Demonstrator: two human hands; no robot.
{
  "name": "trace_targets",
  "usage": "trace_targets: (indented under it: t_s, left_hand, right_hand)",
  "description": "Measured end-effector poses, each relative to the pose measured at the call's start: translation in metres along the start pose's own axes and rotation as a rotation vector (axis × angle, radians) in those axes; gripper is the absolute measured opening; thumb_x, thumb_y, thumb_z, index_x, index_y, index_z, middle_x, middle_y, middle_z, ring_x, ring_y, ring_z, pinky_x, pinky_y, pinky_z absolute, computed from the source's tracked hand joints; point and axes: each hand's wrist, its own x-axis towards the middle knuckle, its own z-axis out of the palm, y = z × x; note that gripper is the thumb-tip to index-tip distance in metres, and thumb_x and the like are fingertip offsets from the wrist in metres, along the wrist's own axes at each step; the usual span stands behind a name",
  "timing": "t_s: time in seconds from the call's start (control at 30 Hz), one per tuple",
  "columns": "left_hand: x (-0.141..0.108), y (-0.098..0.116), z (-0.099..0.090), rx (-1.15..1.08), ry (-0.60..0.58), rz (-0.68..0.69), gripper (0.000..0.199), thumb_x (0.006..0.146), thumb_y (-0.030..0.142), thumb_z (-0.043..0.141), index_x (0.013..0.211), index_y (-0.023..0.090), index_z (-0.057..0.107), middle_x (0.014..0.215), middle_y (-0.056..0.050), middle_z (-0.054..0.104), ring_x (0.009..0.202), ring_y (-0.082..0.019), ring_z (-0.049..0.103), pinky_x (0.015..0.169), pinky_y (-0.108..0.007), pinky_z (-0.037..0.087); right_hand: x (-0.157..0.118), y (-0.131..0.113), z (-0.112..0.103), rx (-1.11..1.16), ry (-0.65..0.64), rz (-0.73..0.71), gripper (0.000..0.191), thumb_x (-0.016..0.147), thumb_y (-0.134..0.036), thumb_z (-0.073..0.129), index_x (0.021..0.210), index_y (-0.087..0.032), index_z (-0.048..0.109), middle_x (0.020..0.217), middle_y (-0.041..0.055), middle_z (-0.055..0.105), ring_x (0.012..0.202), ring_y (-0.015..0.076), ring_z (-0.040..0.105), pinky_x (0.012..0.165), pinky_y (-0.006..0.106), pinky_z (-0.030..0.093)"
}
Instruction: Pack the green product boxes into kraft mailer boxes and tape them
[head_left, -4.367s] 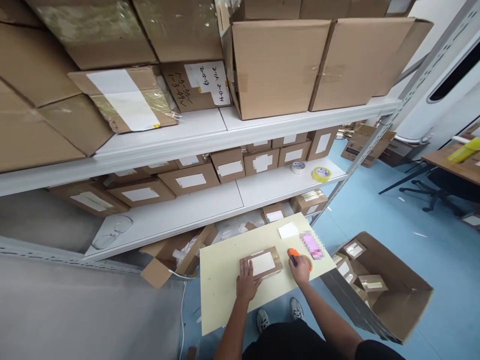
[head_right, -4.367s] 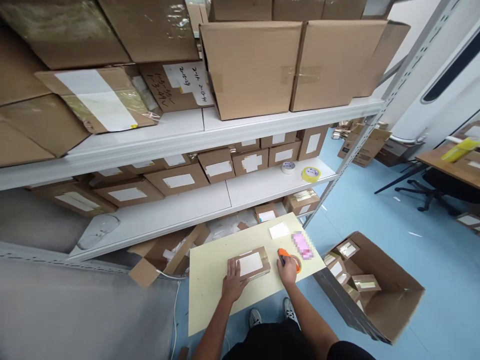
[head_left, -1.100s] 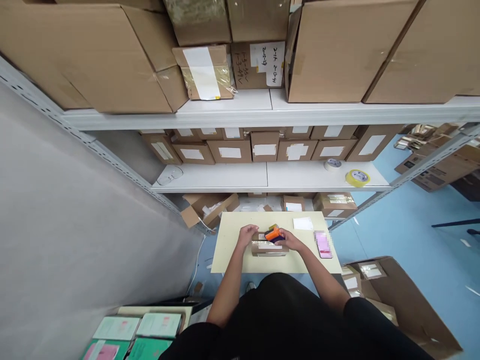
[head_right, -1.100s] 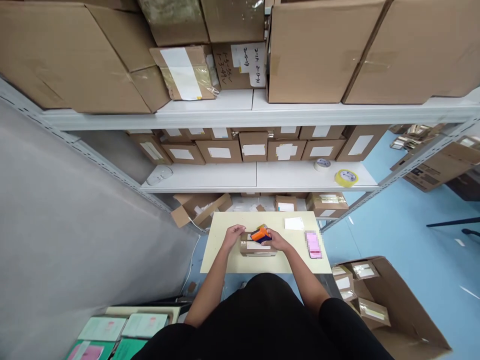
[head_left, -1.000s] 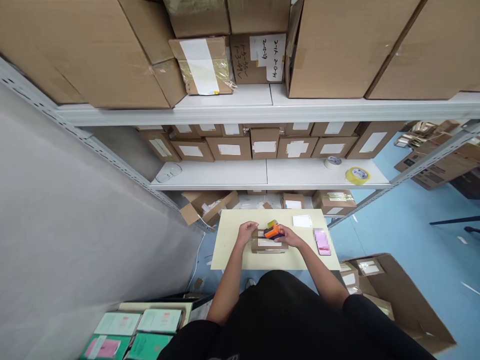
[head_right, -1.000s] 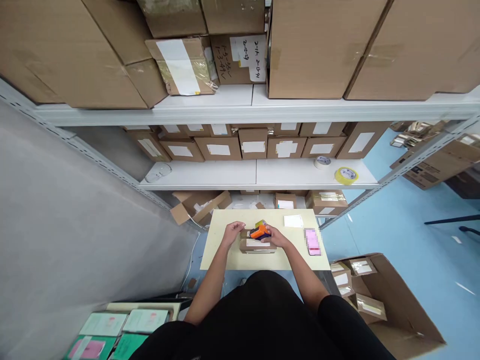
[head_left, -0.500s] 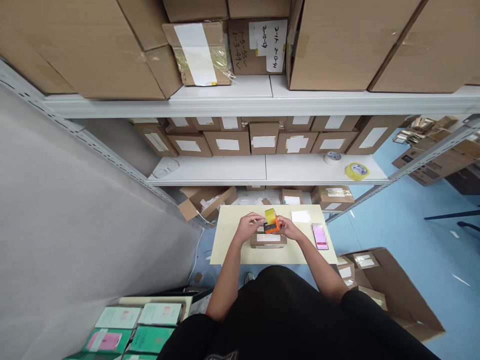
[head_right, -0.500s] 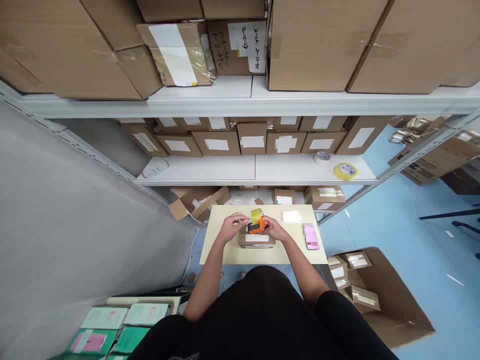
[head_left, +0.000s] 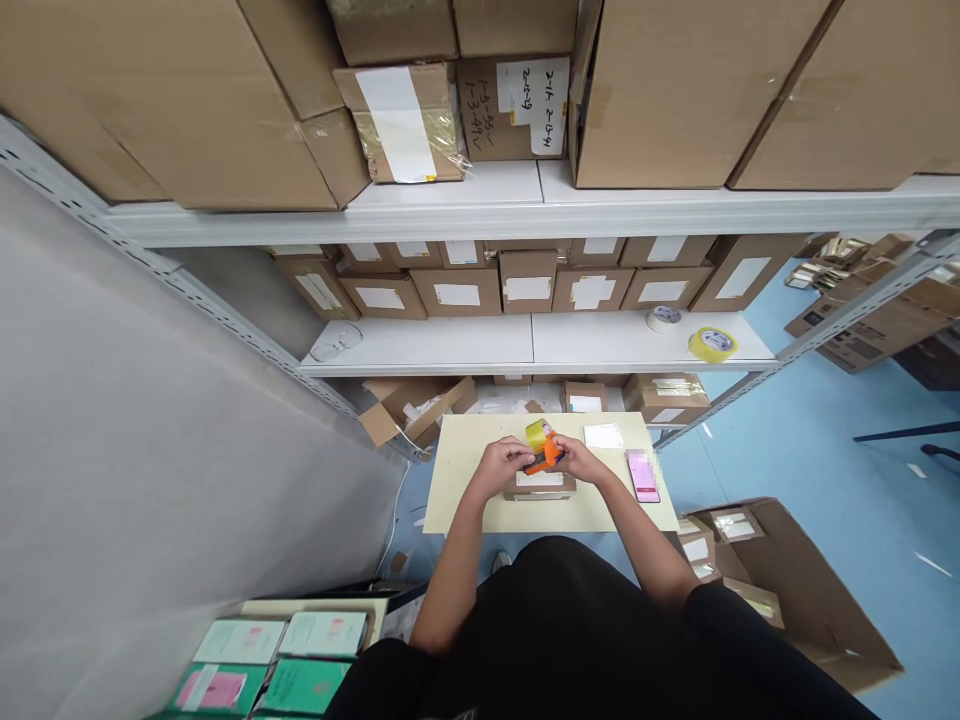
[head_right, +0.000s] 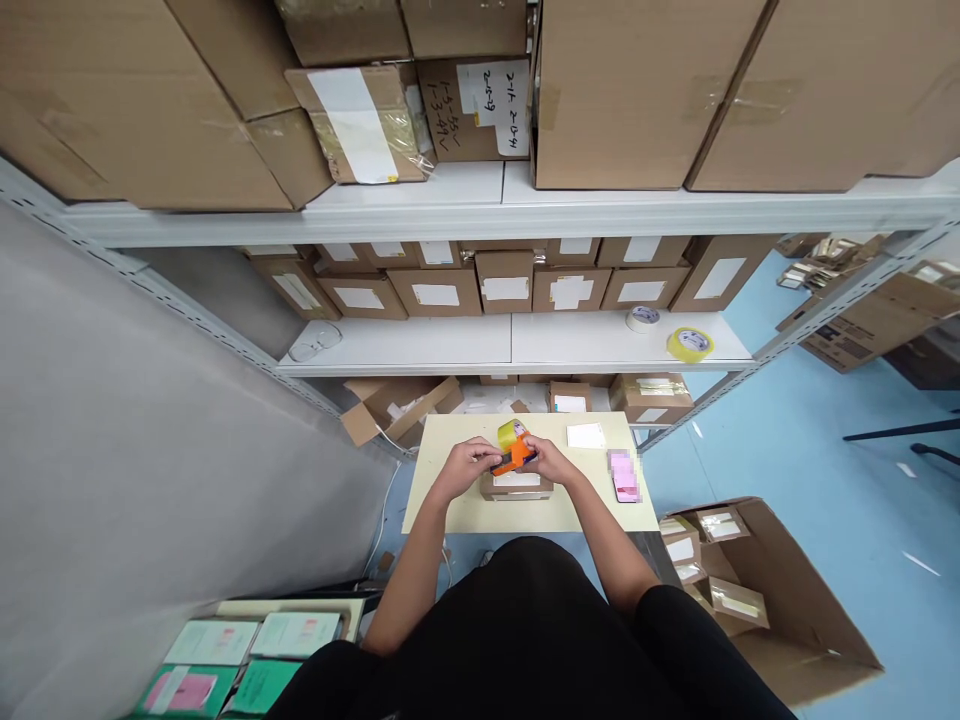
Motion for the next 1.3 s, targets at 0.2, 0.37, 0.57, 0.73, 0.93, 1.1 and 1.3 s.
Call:
trace_targets:
  t_s: [0.2,0.37,0.57,0.73,0.93,1.1,1.3]
  left_hand:
    - [0.004,-0.011,0.001,-0.075,0.071,-0.021,0.04,0.087,0.058,0.07,0.086,0.02,0.082,0.09,-0.007,0.077,0.086,-0.021,0.07,0.082,-0.032,0.054]
    - [0.005,-0.021,-0.003,-0.254,0.029,-0.138,0.062,0.096,0.068,0.049,0.093,0.016,0.083,0.098,-0.011,0.08,0.093,-0.024,0.072,0.084,-0.034,0.055]
    - [0.009,-0.04,0.007,-0.209,0.121,-0.222,0.045,0.084,0.059,0.07,0.089,0.017,0.083,0.093,-0.009,0.081,0.09,-0.024,0.072,0.082,-0.034,0.055]
    - [0.015,-0.056,0.024,-0.049,0.245,-0.199,0.025,0.084,0.042,0.069,0.076,0.021,0.082,0.089,-0.007,0.081,0.087,-0.024,0.073,0.085,-0.036,0.055]
    - [0.009,-0.074,0.024,-0.016,0.326,-0.268,0.023,0.083,0.038,0.067,0.071,0.023,0.079,0.085,-0.005,0.081,0.087,-0.024,0.074,0.085,-0.036,0.055]
    - [-0.002,-0.091,-0.001,0.03,0.41,-0.268,0.023,0.083,0.038,0.066,0.075,0.022,0.08,0.088,-0.006,0.081,0.088,-0.024,0.074,0.085,-0.035,0.055]
    - [-0.006,-0.13,-0.036,0.075,0.395,-0.348,0.025,0.081,0.04,0.066,0.069,0.021,0.077,0.083,-0.005,0.081,0.083,-0.023,0.072,0.081,-0.033,0.054]
  right_hand:
    - [-0.002,-0.003,0.006,0.034,-0.029,0.025,0.049,0.068,-0.046,0.09,0.104,-0.022,0.068,0.101,0.0027,0.072,0.099,0.0249,0.068,0.095,0.043,0.055]
    - [-0.008,-0.002,0.002,-0.064,-0.019,0.002,0.049,0.073,-0.045,0.087,0.114,-0.024,0.07,0.115,0.0052,0.072,0.108,0.0283,0.066,0.1,0.044,0.051]
    - [-0.014,0.012,0.001,-0.331,0.094,-0.005,0.046,0.084,-0.054,0.075,0.116,-0.022,0.07,0.101,0.0046,0.072,0.089,0.0235,0.065,0.083,0.036,0.051]
    - [-0.007,0.03,0.007,-0.465,0.293,0.084,0.047,0.081,-0.068,0.071,0.087,-0.022,0.07,0.073,0.0002,0.065,0.069,0.0182,0.056,0.066,0.03,0.043]
    - [-0.011,0.033,-0.01,-0.54,0.252,0.199,0.052,0.076,-0.073,0.072,0.072,-0.022,0.063,0.064,-0.0026,0.058,0.063,0.0161,0.051,0.058,0.027,0.034]
    - [-0.019,0.041,-0.031,-0.634,0.167,0.251,0.054,0.076,-0.075,0.072,0.068,-0.022,0.063,0.063,-0.0016,0.06,0.06,0.0158,0.052,0.057,0.027,0.032]
    - [-0.013,0.066,-0.037,-0.77,0.13,0.343,0.058,0.076,-0.08,0.068,0.079,-0.022,0.078,0.07,0.004,0.071,0.065,0.02,0.06,0.062,0.028,0.037]
